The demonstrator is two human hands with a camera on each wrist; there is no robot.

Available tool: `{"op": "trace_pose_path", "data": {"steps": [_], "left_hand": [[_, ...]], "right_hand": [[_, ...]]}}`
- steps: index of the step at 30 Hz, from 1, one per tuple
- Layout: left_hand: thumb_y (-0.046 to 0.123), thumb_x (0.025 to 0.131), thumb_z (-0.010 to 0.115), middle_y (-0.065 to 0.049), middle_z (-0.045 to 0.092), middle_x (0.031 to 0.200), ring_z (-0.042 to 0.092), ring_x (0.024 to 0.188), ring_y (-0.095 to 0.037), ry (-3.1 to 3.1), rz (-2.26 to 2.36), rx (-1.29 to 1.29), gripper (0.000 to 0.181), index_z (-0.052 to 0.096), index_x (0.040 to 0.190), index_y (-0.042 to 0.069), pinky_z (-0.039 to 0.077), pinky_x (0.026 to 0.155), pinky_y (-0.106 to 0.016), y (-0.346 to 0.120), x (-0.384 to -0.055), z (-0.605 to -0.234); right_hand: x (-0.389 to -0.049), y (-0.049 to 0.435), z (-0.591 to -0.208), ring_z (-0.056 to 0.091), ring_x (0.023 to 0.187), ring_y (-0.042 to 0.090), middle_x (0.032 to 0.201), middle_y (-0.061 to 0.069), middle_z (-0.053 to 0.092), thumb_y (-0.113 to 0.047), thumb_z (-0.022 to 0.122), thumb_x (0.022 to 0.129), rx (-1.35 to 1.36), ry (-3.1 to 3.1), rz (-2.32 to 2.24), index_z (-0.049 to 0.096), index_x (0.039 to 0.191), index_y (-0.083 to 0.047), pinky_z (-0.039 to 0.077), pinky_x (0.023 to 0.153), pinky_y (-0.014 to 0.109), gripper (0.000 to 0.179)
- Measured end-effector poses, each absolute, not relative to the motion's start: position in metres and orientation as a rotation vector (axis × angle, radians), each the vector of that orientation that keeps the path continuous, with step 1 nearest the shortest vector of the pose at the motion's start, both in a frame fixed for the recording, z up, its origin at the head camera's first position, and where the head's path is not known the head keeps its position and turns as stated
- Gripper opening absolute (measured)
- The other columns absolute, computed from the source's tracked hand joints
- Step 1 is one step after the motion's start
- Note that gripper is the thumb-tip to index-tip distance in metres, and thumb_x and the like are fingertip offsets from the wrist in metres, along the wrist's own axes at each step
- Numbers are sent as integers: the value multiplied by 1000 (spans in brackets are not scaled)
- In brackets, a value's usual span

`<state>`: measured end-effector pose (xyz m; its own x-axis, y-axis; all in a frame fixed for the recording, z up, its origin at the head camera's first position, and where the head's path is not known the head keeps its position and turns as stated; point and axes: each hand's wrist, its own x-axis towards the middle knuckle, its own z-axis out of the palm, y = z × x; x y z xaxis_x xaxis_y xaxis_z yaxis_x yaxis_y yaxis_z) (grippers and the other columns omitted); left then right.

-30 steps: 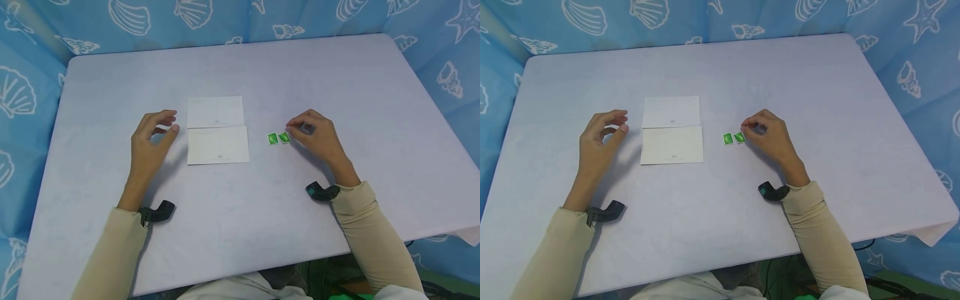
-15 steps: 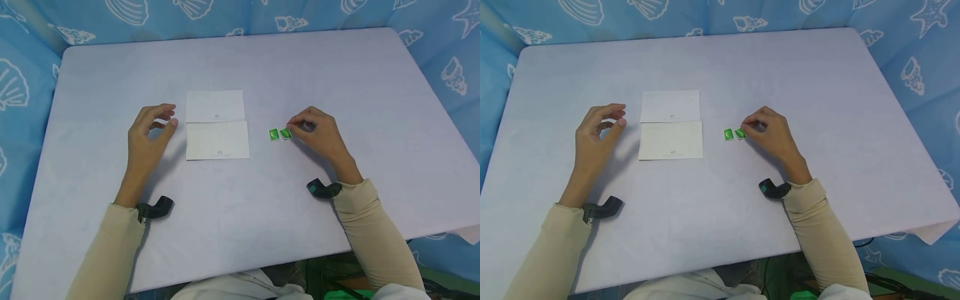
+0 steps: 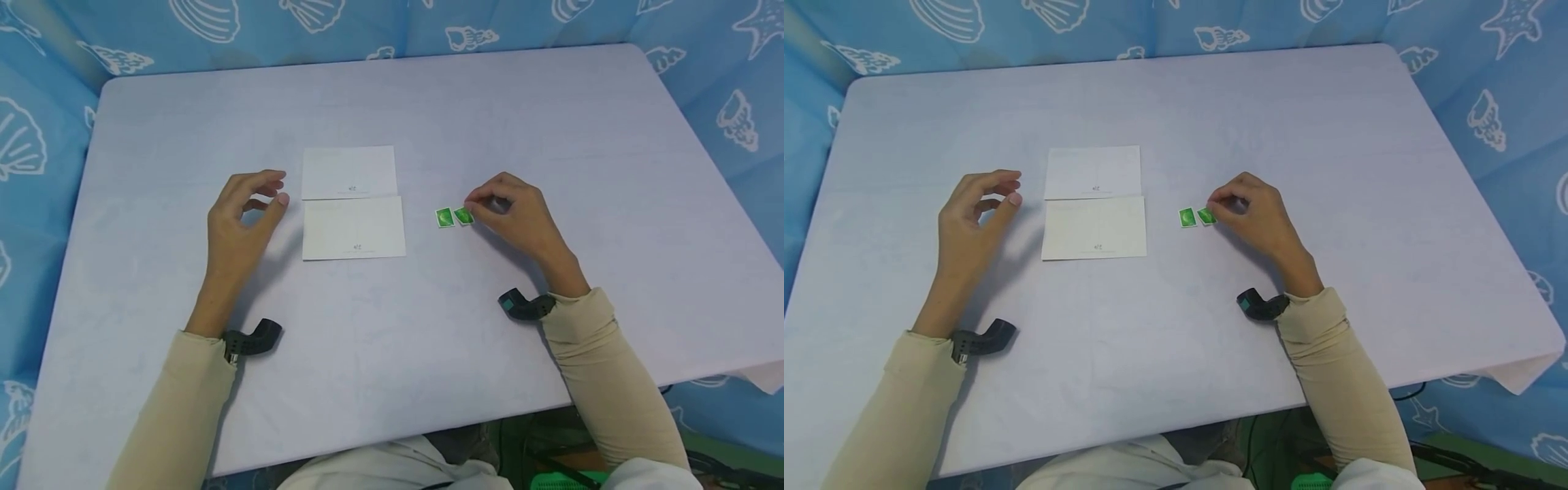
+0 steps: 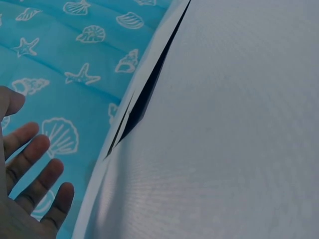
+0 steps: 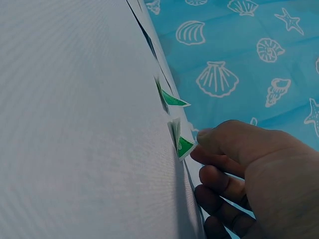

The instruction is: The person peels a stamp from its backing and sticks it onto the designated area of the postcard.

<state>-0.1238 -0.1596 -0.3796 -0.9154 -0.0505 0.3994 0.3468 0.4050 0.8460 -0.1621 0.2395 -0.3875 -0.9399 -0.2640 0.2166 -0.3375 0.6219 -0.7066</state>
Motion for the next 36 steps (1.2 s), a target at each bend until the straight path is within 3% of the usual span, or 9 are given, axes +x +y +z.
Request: {"op": "trace_pose_path", "data": {"steps": [13, 20, 23, 28, 36], "left_hand": [[15, 95, 70, -2, 65, 115, 59, 104, -14, -2316, -1522, -237, 30, 71, 124, 16, 49, 89, -32, -160, -121, -379], [6, 94, 67, -14, 64, 114, 60, 102, -25, -2309, -1502, -257, 27, 70, 121, 2, 48, 87, -35, -148, -111, -360], [4, 94, 66, -18, 64, 113, 60, 101, -24, -2302, -1505, -266, 26, 69, 119, -2, 48, 86, -32, -144, -107, -351], [9, 94, 68, -10, 65, 113, 60, 100, -16, -2302, -1496, -277, 27, 71, 120, 6, 49, 85, -31, -151, -115, -368], [2, 94, 65, -18, 64, 112, 60, 100, -24, -2314, -1503, -265, 24, 69, 118, -3, 49, 85, -33, -142, -105, -348]], "right_hand": [[-162, 237, -384, 56, 92, 12, 96, -1, 64, -17, 72, 93, 421, -2804, 1220, 76, 97, -7, 43, 82, 23, 11], [-159, 238, -382, 55, 92, 13, 97, -1, 64, -17, 73, 92, 433, -2813, 1217, 77, 98, -8, 41, 80, 24, 11], [-159, 238, -382, 55, 90, 13, 96, -1, 63, -15, 73, 92, 451, -2806, 1211, 77, 97, -8, 41, 79, 25, 10], [-160, 238, -384, 56, 88, 12, 93, -1, 64, -12, 74, 91, 497, -2777, 1200, 77, 95, -7, 41, 77, 24, 7], [-160, 238, -385, 56, 86, 11, 91, 0, 64, -9, 73, 90, 510, -2742, 1203, 75, 92, -6, 42, 77, 22, 4]]}}
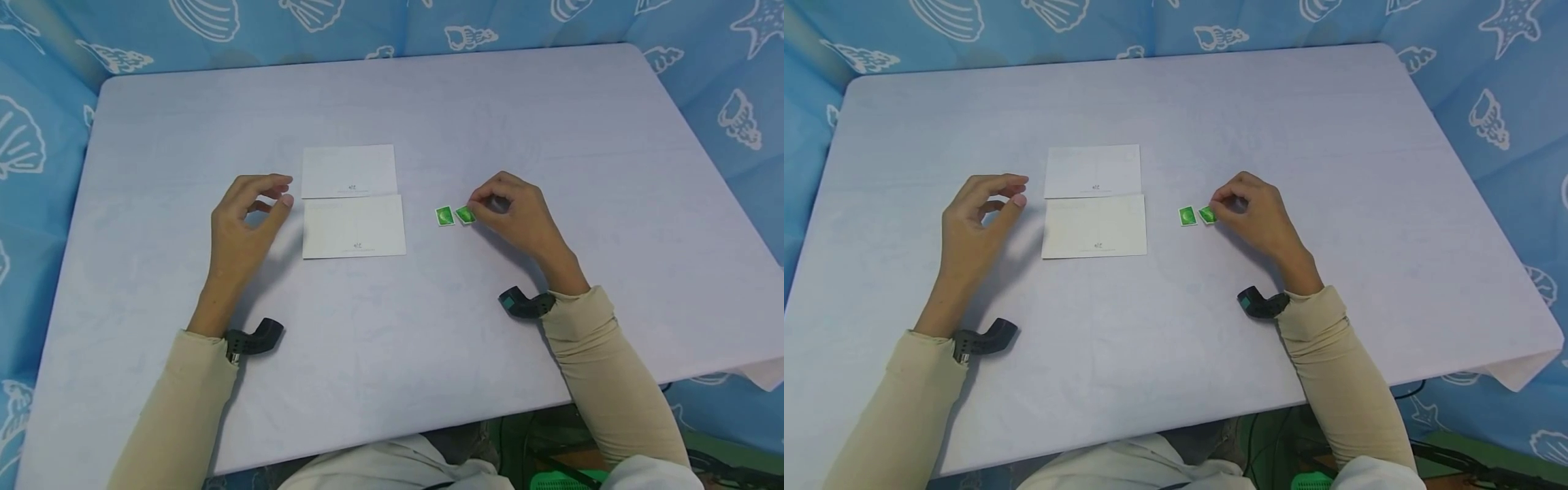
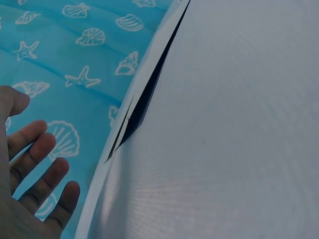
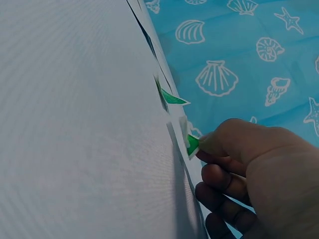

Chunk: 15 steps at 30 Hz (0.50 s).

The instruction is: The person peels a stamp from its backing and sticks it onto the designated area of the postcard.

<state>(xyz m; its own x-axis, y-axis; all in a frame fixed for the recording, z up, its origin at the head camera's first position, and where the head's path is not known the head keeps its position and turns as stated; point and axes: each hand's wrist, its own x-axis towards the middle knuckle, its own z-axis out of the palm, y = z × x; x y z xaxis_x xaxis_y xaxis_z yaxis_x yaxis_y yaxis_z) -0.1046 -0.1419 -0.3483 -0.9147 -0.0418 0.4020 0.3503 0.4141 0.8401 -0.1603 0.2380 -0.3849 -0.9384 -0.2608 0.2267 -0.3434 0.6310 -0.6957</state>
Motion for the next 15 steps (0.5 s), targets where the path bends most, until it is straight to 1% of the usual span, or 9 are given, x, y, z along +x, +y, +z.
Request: {"op": "trace_pose_path", "data": {"steps": [4, 9, 11, 15], "left_hand": [[2, 94, 65, -17, 65, 112, 60, 100, -19, -2323, -1501, -251, 24, 69, 117, -3, 49, 85, -31, -142, -104, -346], [2, 93, 66, -17, 65, 110, 60, 98, -12, -2307, -1507, -266, 24, 70, 116, -3, 49, 84, -31, -145, -107, -351], [4, 93, 67, -14, 66, 110, 60, 97, -10, -2298, -1519, -272, 24, 71, 117, 0, 49, 83, -29, -148, -111, -358], [12, 94, 69, -5, 67, 110, 60, 99, -10, -2301, -1533, -277, 25, 73, 118, 9, 49, 83, -26, -154, -119, -373]], "right_hand": [[-161, 237, -383, 56, 85, 10, 91, 1, 65, -9, 73, 90, 480, -2720, 1206, 75, 92, -4, 42, 76, 24, 5], [-161, 237, -381, 56, 86, 9, 91, 0, 65, -12, 73, 91, 428, -2712, 1216, 75, 92, -4, 42, 80, 26, 8], [-160, 237, -381, 56, 88, 10, 92, 0, 65, -14, 73, 92, 412, -2713, 1218, 75, 92, -4, 42, 82, 26, 9], [-160, 237, -380, 57, 90, 9, 93, -1, 66, -16, 73, 93, 380, -2709, 1222, 75, 93, -5, 43, 85, 26, 12]]}}
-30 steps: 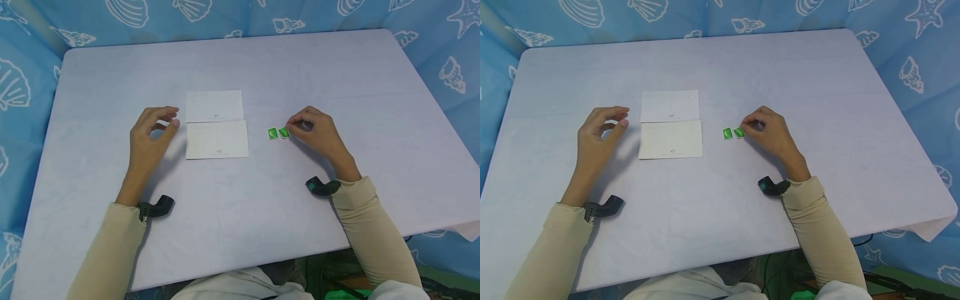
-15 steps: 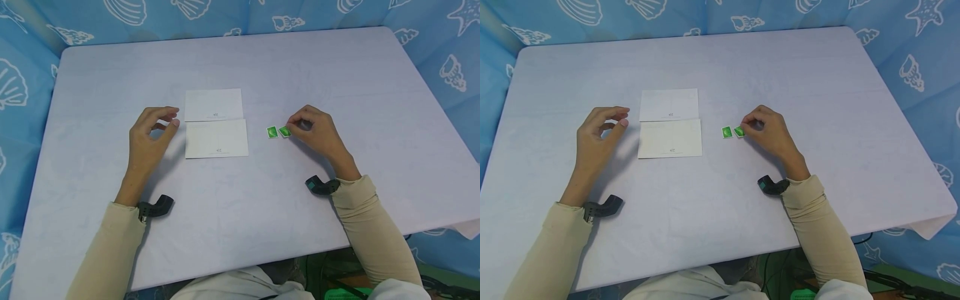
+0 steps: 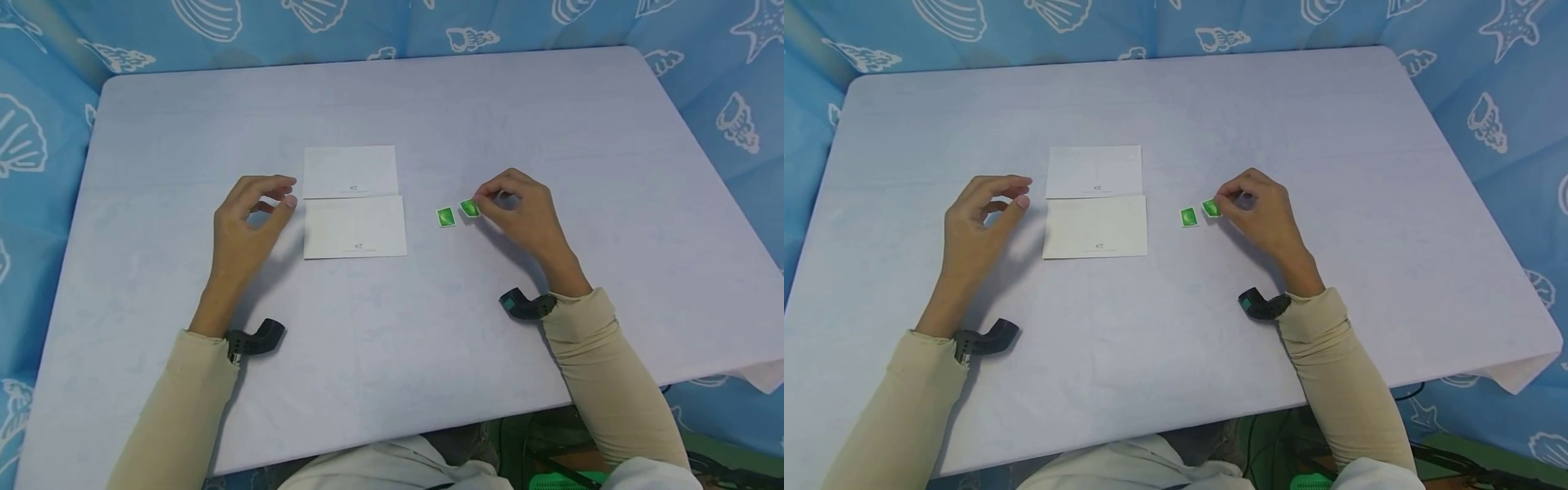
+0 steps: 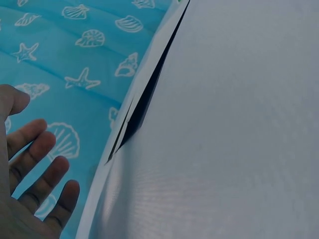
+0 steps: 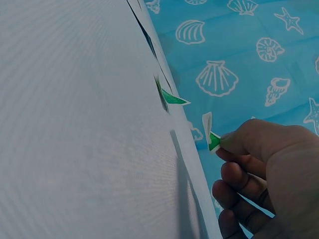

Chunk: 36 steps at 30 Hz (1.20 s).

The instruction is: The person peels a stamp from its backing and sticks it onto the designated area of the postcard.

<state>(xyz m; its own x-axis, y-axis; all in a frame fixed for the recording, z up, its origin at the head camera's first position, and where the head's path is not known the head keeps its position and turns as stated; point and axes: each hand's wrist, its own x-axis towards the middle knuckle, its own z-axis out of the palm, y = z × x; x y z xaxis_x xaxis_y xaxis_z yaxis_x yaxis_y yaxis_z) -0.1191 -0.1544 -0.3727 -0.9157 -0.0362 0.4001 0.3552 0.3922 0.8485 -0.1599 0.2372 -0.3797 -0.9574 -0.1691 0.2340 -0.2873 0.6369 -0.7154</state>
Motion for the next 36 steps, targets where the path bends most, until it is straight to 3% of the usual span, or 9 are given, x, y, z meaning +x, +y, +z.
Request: {"op": "trace_pose_path", "data": {"steps": [4, 7, 17, 30, 36], "left_hand": [[15, 94, 70, 0, 67, 111, 60, 100, -12, -2308, -1530, -289, 25, 74, 119, 14, 50, 84, -29, -156, -121, -378], [13, 94, 70, -1, 67, 111, 60, 100, -12, -2312, -1523, -287, 25, 73, 118, 12, 50, 84, -30, -155, -120, -375], [-1, 92, 66, -19, 65, 108, 60, 97, -21, -2312, -1541, -297, 22, 71, 113, -5, 50, 84, -33, -140, -104, -343], [0, 92, 66, -19, 65, 109, 60, 99, -28, -2320, -1545, -324, 22, 70, 113, -5, 51, 85, -41, -141, -105, -346], [-1, 91, 66, -19, 65, 108, 60, 98, -27, -2304, -1550, -340, 22, 70, 113, -6, 50, 84, -38, -140, -105, -347]], "right_hand": [[-160, 237, -380, 57, 89, 8, 93, -1, 65, -17, 72, 93, 367, -2690, 1231, 76, 92, -5, 44, 85, 26, 12], [-160, 237, -379, 57, 89, 8, 92, -1, 66, -17, 73, 93, 361, -2674, 1242, 76, 92, -5, 44, 85, 26, 12], [-156, 232, -374, 57, 89, 8, 91, 1, 67, -15, 73, 92, 373, -2627, 1278, 76, 91, -3, 43, 85, 24, 12], [-155, 230, -375, 55, 92, 9, 94, 4, 67, -9, 74, 90, 359, -2596, 1303, 77, 92, -4, 42, 84, 25, 6], [-155, 228, -374, 56, 92, 10, 95, 4, 67, -10, 74, 91, 355, -2589, 1302, 76, 93, -4, 42, 85, 26, 7]]}}
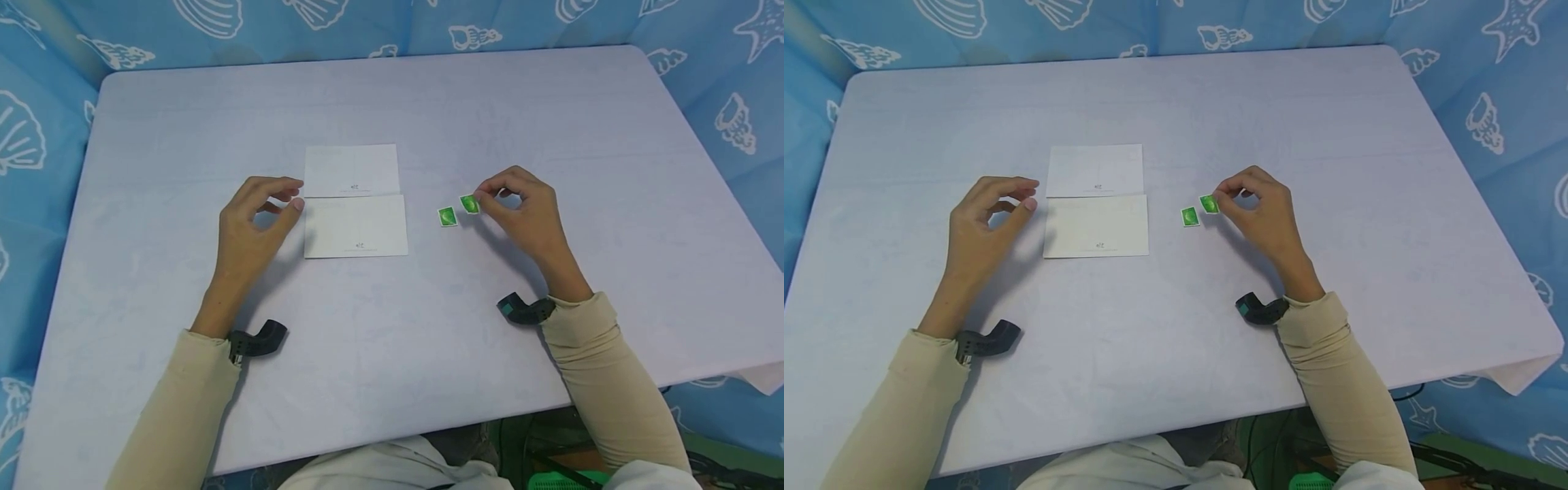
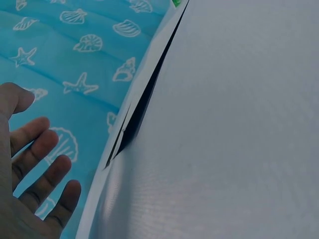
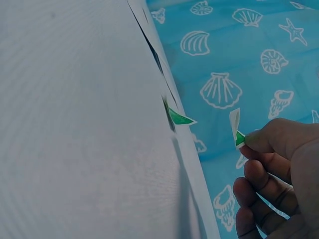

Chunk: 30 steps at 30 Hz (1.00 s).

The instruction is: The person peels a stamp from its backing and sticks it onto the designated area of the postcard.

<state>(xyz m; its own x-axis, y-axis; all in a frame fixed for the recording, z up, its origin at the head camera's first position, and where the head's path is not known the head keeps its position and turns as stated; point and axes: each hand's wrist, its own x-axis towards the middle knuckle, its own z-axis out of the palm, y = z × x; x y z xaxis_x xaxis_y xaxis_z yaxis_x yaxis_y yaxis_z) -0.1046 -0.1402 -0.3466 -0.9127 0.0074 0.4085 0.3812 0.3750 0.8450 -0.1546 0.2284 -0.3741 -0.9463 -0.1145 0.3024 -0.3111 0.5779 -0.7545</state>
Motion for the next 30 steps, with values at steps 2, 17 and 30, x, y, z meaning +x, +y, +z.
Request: {"op": "trace_pose_path", "data": {"steps": [2, 17, 30], "left_hand": [[-1, 91, 66, -20, 65, 108, 60, 98, -28, -2298, -1555, -349, 22, 70, 113, -6, 50, 84, -37, -140, -105, -347], [-2, 91, 67, -20, 65, 107, 60, 99, -29, -2308, -1528, -353, 22, 70, 112, -6, 50, 85, -37, -139, -104, -348], [-2, 91, 66, -20, 65, 108, 60, 99, -29, -2310, -1528, -364, 22, 70, 112, -6, 50, 85, -37, -139, -104, -350]], "right_hand": [[-153, 227, -372, 55, 93, 9, 94, 1, 67, -13, 73, 92, 330, -2600, 1303, 76, 93, -4, 42, 86, 28, 9], [-150, 222, -371, 53, 93, 10, 95, 4, 66, -9, 73, 91, 307, -2585, 1321, 77, 94, -4, 42, 84, 29, 7], [-148, 219, -368, 53, 93, 9, 94, -1, 66, -14, 74, 91, 337, -2561, 1327, 77, 94, -7, 42, 85, 28, 8]]}}
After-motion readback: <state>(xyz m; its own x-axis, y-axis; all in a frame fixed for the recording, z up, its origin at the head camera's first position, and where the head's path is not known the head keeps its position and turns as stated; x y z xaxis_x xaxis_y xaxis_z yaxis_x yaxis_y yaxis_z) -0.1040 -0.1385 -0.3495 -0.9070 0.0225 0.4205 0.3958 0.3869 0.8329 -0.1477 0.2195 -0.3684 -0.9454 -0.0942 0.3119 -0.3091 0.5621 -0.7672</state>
